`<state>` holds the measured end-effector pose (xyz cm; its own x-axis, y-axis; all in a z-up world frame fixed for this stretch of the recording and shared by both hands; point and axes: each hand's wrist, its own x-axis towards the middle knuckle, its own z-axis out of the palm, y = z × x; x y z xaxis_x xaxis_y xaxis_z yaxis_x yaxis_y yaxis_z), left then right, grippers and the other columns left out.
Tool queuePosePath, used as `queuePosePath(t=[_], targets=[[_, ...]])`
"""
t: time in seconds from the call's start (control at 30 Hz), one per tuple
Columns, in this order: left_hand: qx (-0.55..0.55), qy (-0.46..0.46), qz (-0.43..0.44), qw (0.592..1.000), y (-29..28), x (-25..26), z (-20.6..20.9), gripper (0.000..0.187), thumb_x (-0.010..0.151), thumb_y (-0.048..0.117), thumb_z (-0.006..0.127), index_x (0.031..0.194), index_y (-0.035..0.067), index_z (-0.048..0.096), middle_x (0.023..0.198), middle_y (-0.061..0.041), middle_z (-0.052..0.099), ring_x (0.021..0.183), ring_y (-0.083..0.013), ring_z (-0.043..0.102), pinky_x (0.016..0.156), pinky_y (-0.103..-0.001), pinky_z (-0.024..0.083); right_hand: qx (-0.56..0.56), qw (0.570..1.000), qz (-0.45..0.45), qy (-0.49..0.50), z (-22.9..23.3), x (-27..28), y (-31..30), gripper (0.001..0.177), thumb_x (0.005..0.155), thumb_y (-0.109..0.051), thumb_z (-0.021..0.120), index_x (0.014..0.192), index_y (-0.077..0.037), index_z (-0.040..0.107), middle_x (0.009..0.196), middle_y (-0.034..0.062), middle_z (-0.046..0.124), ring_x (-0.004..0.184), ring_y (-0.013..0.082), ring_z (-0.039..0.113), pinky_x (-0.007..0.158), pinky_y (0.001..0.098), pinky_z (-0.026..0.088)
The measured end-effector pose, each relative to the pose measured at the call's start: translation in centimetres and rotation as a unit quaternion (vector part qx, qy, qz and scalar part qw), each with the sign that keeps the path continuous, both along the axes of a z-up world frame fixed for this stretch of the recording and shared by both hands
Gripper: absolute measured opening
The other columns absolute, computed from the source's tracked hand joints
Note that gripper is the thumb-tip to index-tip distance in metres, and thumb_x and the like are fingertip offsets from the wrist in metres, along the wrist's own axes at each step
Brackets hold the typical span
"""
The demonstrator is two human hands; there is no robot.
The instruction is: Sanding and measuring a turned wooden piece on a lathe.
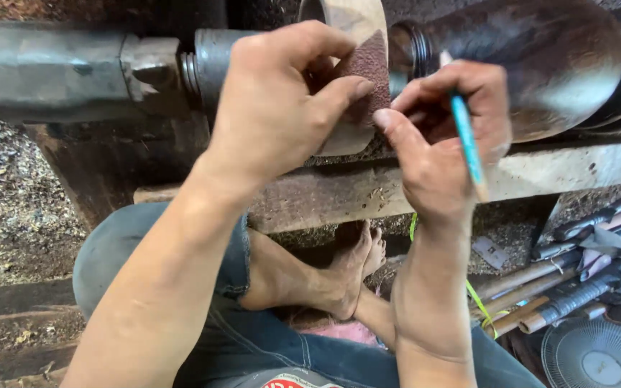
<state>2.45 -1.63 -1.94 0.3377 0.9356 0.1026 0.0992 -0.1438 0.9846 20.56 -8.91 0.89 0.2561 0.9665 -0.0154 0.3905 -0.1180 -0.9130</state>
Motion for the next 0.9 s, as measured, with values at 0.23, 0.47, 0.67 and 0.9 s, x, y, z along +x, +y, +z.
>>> queuePosePath(t=[0.23, 0.47, 0.67, 0.9], targets=[[0.13, 0.122, 0.015, 0.984, -1.0, 0.6, -0.9, 0.027, 0.083, 0.01, 0.089, 0.102, 0.003, 0.071, 0.099, -0.014, 0.067, 0.079, -0.0301, 0.069, 0.067, -0.04, 0.054, 0.02, 0.999, -0.026, 0.031, -3.0, 0.0, -2.8, 0.045, 0.096, 0.007, 0.087, 0.116, -0.005, 0.049, 0.096, 0.0044, 0.058, 0.081, 0.011, 0.068, 0.071, 0.0202, 0.054], [0.143, 0.103, -0.006, 0.984, -1.1, 0.3, -1.0, 0.03, 0.088, 0.009, 0.092, 0.109, 0.005, 0.071, 0.101, -0.011, 0.066, 0.088, -0.0286, 0.069, 0.075, -0.038, 0.056, 0.014, 0.997, -0.071, 0.042, -3.2, -0.8, -3.5, 0.046, 0.098, 0.007, 0.088, 0.113, -0.005, 0.046, 0.097, 0.0037, 0.06, 0.084, 0.0092, 0.068, 0.072, 0.0182, 0.052], [0.145, 0.104, -0.015, 0.984, -1.2, 0.3, -0.9, 0.03, 0.087, 0.007, 0.091, 0.11, 0.004, 0.071, 0.1, -0.01, 0.064, 0.086, -0.0259, 0.068, 0.074, -0.035, 0.055, 0.038, 0.996, -0.083, 0.005, -3.7, -1.3, -4.4, 0.048, 0.101, 0.008, 0.089, 0.116, -0.005, 0.045, 0.104, 0.0024, 0.056, 0.088, 0.0102, 0.07, 0.08, 0.0202, 0.054], [0.134, 0.082, -0.019, 0.987, -1.3, 0.2, -0.8, 0.03, 0.089, 0.004, 0.092, 0.111, 0.002, 0.071, 0.097, -0.009, 0.061, 0.08, -0.0226, 0.067, 0.07, -0.034, 0.054, 0.062, 0.994, -0.09, 0.011, -4.7, -1.9, -5.5, 0.045, 0.105, 0.011, 0.085, 0.118, -0.005, 0.044, 0.108, 0.0056, 0.058, 0.095, 0.0143, 0.072, 0.097, 0.0261, 0.06]])
